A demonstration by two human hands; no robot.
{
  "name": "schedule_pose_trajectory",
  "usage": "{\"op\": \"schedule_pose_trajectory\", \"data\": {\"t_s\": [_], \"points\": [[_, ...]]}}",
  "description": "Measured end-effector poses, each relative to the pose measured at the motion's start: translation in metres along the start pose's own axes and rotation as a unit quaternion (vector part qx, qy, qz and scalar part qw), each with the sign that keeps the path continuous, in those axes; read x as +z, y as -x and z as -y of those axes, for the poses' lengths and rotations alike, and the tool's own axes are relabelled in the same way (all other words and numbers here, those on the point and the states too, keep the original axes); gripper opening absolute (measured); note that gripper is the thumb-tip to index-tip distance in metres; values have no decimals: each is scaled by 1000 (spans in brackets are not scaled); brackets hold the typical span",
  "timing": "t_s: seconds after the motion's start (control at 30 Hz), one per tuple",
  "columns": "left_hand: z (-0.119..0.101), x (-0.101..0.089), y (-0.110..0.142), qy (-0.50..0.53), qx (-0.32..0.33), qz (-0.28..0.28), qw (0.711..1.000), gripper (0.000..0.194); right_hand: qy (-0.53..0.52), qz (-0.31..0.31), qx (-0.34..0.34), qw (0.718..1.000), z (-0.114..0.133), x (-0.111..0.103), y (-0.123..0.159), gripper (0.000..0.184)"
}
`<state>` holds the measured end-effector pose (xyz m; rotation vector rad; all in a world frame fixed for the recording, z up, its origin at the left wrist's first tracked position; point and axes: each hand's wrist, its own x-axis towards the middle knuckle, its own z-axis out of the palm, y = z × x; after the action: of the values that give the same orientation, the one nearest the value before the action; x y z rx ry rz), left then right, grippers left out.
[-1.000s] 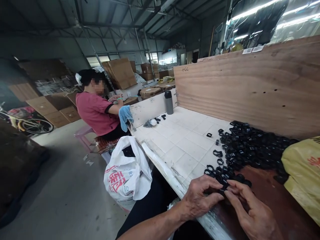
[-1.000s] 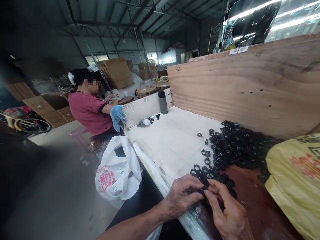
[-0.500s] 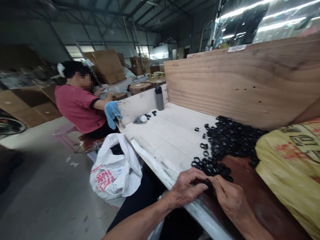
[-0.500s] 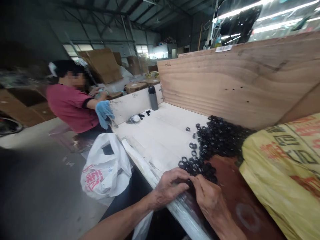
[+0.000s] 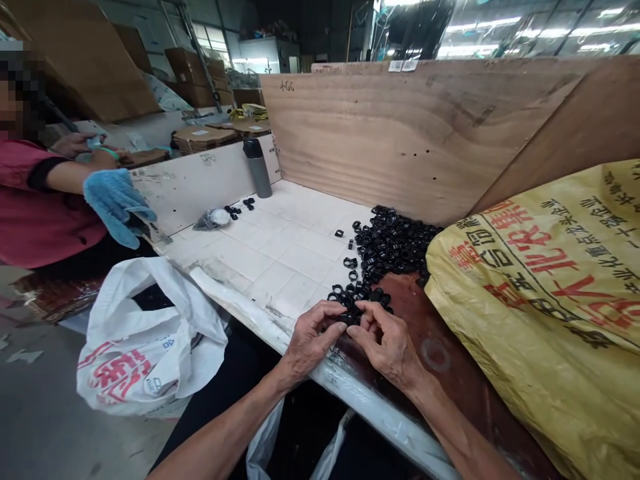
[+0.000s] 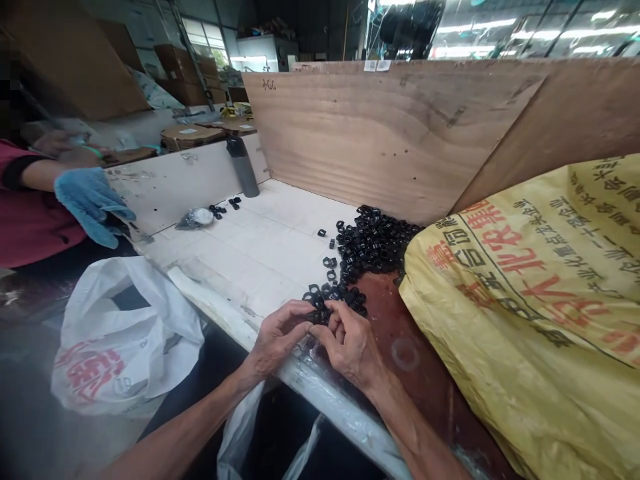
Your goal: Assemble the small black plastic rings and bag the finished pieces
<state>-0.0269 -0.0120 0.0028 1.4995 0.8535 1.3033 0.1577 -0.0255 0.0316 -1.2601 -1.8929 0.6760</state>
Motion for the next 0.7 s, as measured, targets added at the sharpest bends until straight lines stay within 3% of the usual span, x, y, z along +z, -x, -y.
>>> {"op": "schedule_pose_trajectory", "data": {"t_s": [0.1,0.23,0.37,0.47,0.7], "points": [[-1,0,0,-3,-7,2,1000,17,1,20,-14,1000,2,-2,-2,24],[-3,0,-1,-12,-5,9,1000,18,-8,-8,-28,1000,4,-3,-3,11],[-6,0,0,-26,-5,18,999,17,3,-14,-21,1000,4,-3,-3,17],[-4,1,1,-37,9,20,999,18,-16,-25,-18,999,6,-3,-3,8],[8,2,0,-140,112,17,984,22,-99,27,110,989,7,4,-2,11]]}}
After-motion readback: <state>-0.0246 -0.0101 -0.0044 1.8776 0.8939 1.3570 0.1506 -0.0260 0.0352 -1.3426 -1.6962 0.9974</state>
